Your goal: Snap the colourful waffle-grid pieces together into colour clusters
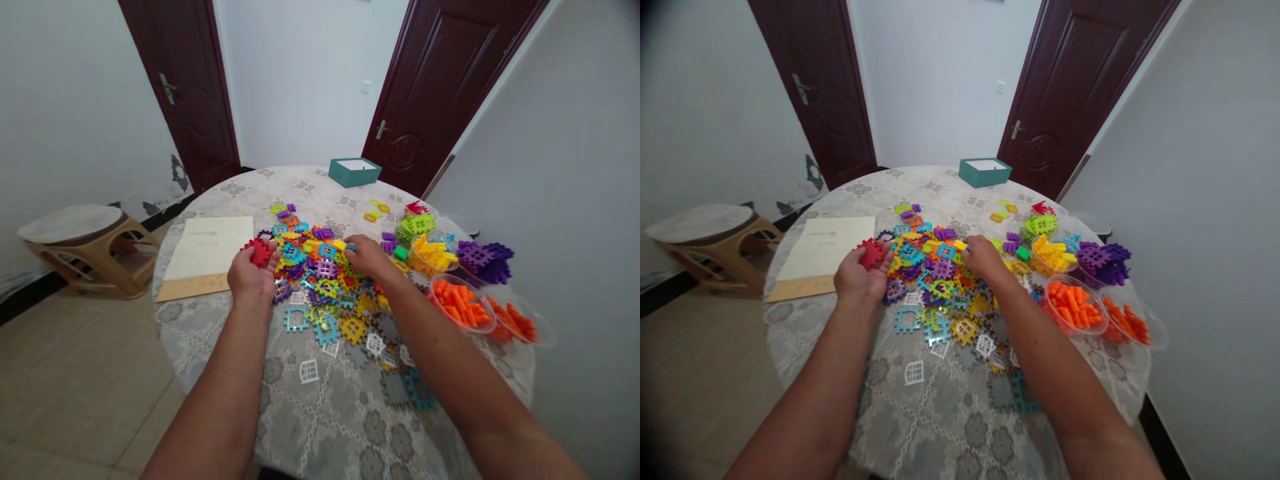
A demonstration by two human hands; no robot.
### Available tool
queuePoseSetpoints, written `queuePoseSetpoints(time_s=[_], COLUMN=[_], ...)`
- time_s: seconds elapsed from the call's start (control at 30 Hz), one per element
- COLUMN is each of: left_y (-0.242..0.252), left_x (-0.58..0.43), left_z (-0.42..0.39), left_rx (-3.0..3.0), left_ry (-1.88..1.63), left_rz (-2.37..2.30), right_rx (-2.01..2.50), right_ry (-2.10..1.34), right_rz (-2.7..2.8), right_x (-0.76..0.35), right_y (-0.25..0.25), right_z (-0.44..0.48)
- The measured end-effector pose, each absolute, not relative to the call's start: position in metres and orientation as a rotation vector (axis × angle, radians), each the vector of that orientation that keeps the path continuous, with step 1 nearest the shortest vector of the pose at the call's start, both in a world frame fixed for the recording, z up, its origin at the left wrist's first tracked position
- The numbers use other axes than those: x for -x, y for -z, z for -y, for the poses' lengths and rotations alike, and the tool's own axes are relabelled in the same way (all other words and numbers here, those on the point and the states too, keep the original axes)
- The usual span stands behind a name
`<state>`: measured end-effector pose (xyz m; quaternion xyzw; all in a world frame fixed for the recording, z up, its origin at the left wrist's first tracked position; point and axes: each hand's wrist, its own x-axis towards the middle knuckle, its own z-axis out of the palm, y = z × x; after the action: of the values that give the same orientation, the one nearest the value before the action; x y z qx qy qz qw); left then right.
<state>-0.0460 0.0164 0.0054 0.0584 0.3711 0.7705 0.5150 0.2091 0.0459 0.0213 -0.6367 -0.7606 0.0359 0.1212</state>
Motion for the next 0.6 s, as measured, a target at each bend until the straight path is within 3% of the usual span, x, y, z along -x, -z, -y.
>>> queuePoseSetpoints(time_s=[0.27,0.6], left_y=[-0.004,0.004], left_x=[0.053,0.063], left_z=[-0.018,-0.026], left_rx=[-0.061,0.057], left_ry=[-1.900,-1.948], left_rz=[-0.925,-1.036], right_rx=[1.741,1.819], right_ry=[-0.156,0.068], right_rz=[2.455,2.424], right_x=[-0.153,-0.153], right_y=[-0.008,0.001], right_z=[-0.070,-0.062])
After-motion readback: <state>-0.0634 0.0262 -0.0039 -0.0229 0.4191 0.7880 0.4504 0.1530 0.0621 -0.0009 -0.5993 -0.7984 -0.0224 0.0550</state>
